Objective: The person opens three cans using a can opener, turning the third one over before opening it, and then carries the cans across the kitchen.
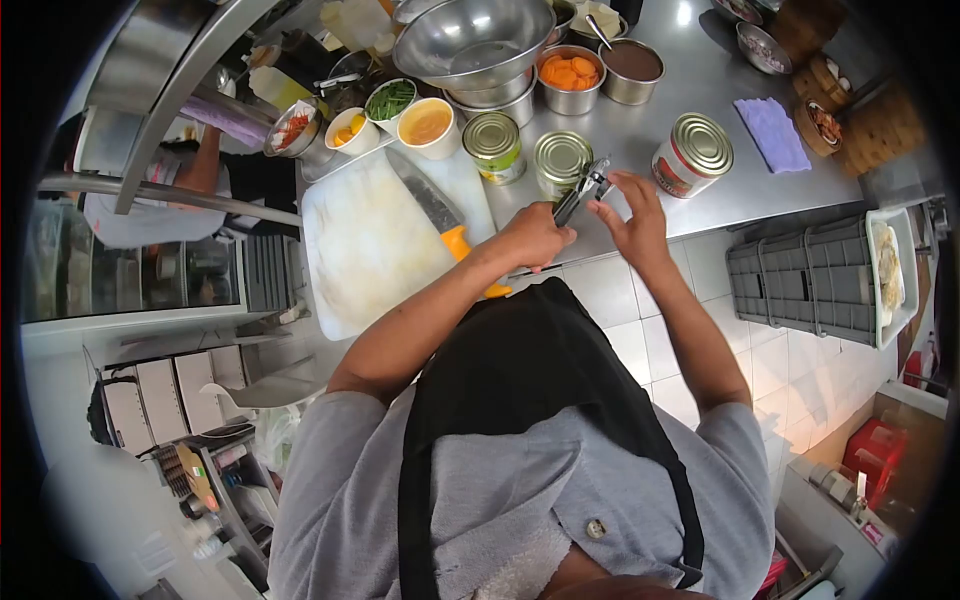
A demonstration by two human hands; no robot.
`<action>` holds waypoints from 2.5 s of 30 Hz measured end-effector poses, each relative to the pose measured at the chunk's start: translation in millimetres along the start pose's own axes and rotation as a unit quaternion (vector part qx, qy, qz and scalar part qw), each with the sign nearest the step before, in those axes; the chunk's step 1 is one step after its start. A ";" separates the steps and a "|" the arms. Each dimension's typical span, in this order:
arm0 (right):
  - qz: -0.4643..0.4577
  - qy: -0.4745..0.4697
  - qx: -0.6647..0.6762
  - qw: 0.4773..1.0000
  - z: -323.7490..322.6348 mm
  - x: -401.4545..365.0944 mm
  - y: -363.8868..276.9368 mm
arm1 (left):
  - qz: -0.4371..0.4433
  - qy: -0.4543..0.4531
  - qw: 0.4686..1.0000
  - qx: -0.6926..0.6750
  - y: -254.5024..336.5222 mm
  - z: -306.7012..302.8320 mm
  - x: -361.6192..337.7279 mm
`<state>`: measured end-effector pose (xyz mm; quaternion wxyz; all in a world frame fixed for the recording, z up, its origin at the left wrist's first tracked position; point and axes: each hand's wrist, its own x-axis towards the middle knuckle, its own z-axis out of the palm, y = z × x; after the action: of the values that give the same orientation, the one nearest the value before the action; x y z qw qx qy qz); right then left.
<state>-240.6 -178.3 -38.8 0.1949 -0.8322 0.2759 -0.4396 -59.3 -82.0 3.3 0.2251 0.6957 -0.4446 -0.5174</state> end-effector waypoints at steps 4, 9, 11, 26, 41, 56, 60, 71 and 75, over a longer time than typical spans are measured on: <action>-0.074 -0.022 -0.030 0.997 -0.1 8.8 19.1 | -0.003 -0.005 1.000 0.008 -4.3 4.0 3.3; 0.272 0.002 0.229 0.934 20.6 14.0 3.9 | -0.004 0.021 1.000 0.003 1.5 5.7 -12.7; 0.500 -0.006 0.381 0.778 19.8 14.2 5.4 | -0.009 0.016 1.000 0.017 5.4 7.8 -17.5; -0.044 -0.008 -0.024 0.999 -7.6 -6.3 15.4 | -0.010 -0.029 0.999 0.023 -0.7 4.2 -2.0; 0.490 0.097 0.433 0.750 -5.7 -13.0 -2.9 | 0.021 0.002 1.000 0.010 2.5 15.7 -1.7; 0.549 0.016 0.411 0.728 -0.3 10.4 6.2 | 0.029 -0.010 0.998 0.054 -6.4 19.4 5.9; 0.551 0.000 0.611 0.568 8.4 -12.1 39.7 | 0.056 0.013 0.997 0.041 4.7 19.1 -6.0; -0.041 -0.050 -0.033 0.997 -21.4 -10.0 23.7 | 0.008 -0.014 1.000 0.016 3.6 14.9 4.3; -0.072 -0.037 -0.078 0.994 -21.1 -4.1 24.2 | -0.006 -0.030 0.999 0.010 6.6 14.0 -1.7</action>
<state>-267.1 -196.1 -43.7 0.1074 -0.8781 0.2418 -0.3987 -74.8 -81.8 4.2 0.2018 0.6844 -0.4524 -0.5350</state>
